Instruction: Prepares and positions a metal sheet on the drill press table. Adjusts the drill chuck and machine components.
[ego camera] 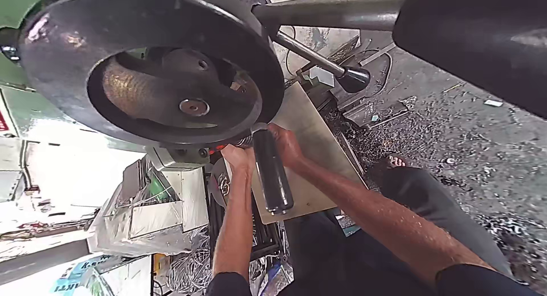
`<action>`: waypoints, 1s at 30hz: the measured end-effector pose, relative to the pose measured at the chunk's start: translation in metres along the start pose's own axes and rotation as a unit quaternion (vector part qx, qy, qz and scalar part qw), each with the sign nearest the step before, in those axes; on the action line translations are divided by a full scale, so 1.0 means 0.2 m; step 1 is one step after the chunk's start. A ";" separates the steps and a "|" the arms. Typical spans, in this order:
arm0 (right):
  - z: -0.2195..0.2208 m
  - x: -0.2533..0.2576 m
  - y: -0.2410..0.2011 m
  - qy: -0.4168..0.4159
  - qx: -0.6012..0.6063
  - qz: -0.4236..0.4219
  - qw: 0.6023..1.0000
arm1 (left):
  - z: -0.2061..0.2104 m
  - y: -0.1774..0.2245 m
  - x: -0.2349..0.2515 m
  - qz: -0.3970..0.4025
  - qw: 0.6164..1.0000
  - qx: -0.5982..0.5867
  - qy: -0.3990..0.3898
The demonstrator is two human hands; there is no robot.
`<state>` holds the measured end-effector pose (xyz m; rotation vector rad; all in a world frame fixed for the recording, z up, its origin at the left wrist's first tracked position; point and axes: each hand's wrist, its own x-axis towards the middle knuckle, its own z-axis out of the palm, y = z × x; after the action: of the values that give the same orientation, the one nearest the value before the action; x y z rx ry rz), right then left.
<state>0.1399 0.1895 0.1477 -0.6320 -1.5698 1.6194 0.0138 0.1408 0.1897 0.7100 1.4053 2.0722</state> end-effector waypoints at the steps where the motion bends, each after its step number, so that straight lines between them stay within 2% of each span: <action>1: 0.00 0.00 0.00 0.000 0.001 0.002 1.000 | 0.00 -0.01 -0.03 0.011 1.000 0.007 0.014; 4: 0.01 0.00 0.00 0.006 0.002 -0.006 1.000 | 0.01 -0.02 -0.14 0.072 0.996 0.052 0.010; 8: 0.03 0.03 0.05 0.003 -0.001 -0.011 1.000 | -0.08 -0.06 -0.24 0.199 0.966 0.127 0.102; 10: 0.04 0.05 0.09 0.000 0.002 -0.015 1.000 | -0.13 -0.06 -0.22 0.241 0.951 0.179 0.077; 11: 0.05 0.06 0.11 0.000 0.002 -0.016 1.000 | -0.14 -0.04 -0.19 0.227 0.950 0.210 0.045; 13: 0.06 0.07 0.12 0.004 0.002 -0.021 1.000 | -0.15 0.01 -0.09 0.141 0.961 0.236 -0.042; 15: 0.06 0.06 0.11 0.009 -0.004 -0.022 1.000 | -0.19 0.03 0.03 0.043 0.970 0.182 -0.155; 16: 0.06 0.06 0.11 0.011 -0.008 -0.022 1.000 | -0.20 0.01 0.07 0.021 0.969 0.137 -0.202; 17: 0.06 0.06 0.10 0.013 -0.009 -0.023 1.000 | -0.21 -0.02 0.09 0.023 0.970 0.106 -0.217; 19: 0.04 0.04 0.08 0.011 -0.014 -0.021 1.000 | -0.17 -0.08 0.06 0.060 0.980 0.093 -0.167; 21: 0.03 0.02 0.04 0.002 -0.006 -0.011 1.000 | -0.07 -0.09 -0.01 0.092 0.986 0.128 -0.046; 23: 0.03 0.03 0.04 -0.012 0.004 0.000 1.000 | 0.03 -0.08 -0.03 0.105 0.982 0.152 0.032; 27: 0.01 -0.04 0.21 -0.028 -0.022 -0.002 0.999 | 0.02 -0.09 -0.05 0.095 0.969 0.224 0.042; 30: -0.16 -0.24 0.14 -0.058 -0.128 0.006 0.990 | -0.11 0.01 -0.07 0.050 0.922 0.383 -0.027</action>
<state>0.1865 0.1717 0.1080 -0.6941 -1.8820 1.4981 0.0082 0.1162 0.1823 1.1424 2.2016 1.5042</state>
